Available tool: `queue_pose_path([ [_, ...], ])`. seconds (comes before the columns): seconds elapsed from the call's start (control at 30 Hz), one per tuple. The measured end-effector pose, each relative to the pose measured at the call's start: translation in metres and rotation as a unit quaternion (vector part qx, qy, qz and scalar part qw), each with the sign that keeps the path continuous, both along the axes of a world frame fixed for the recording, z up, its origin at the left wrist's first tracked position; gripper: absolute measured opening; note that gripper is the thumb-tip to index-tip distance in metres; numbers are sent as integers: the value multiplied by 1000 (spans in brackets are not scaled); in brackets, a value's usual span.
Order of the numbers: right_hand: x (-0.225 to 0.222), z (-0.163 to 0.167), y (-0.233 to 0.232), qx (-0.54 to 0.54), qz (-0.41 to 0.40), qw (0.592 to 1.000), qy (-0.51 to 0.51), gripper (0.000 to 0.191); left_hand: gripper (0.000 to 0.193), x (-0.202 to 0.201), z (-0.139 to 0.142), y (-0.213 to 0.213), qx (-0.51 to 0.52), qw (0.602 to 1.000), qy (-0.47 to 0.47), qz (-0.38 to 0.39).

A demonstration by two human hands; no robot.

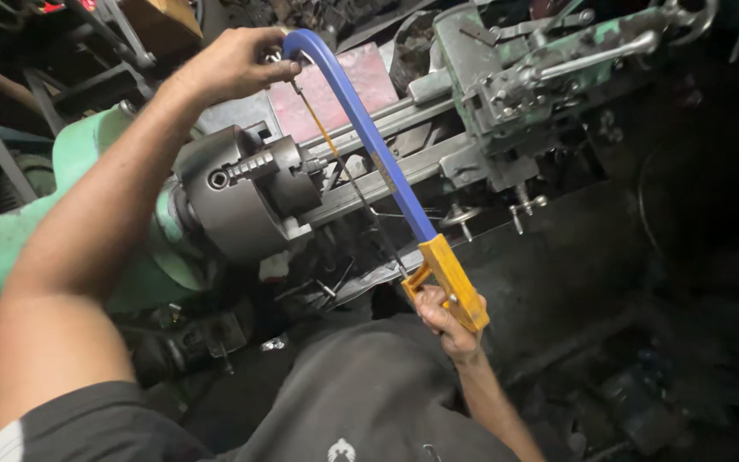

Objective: The person secures a metal tube in a lathe chuck, then uses a hacksaw to cut the tube. After cutting, the person moves to a bench grinder and grinds the cut end of the tube to smooth it.

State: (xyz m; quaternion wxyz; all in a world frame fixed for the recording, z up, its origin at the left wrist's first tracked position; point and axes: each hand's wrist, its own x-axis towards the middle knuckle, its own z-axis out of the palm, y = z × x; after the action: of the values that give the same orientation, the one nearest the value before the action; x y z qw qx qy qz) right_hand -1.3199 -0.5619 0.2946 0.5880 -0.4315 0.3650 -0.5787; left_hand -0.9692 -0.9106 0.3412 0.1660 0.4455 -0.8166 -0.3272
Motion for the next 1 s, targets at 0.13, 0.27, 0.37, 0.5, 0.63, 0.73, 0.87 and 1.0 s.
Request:
queue_pose_path([
  [0.13, 17, 7, -9, 48, -38, 997, 52, 12, 43, 6, -37, -21, -37, 998, -44, 24],
  [0.27, 30, 8, -14, 50, -35, 998, -4, 12, 37, 6, -47, -27, -46, 997, -33, 42],
  [0.37, 37, 8, -14, 35, -14, 999, -4, 16, 31, 8, -47, -26, -67, 995, -54, 48],
  [0.5, 42, 7, -12, 32, -27, 999, 21, 15, 33, 9, -46, -23, -59, 994, -69, 64],
  [0.63, 45, 4, -13, 44, -29, 999, 13, 14, 34, 8, -46, -20, -44, 992, -84, 87],
  [0.73, 46, 2, -12, 41, -30, 999, 18, 15, 33, 8, -47, -20, -21, 990, -105, 96],
  [0.87, 46, 1, -10, 43, -33, 998, 21, 18, 37, 7, -53, -22, -39, 992, -89, 83],
  [1.0, 46, -3, -9, 33, -35, 999, 23, 15, 37, 6, -57, -22, -48, 992, -81, 82],
])
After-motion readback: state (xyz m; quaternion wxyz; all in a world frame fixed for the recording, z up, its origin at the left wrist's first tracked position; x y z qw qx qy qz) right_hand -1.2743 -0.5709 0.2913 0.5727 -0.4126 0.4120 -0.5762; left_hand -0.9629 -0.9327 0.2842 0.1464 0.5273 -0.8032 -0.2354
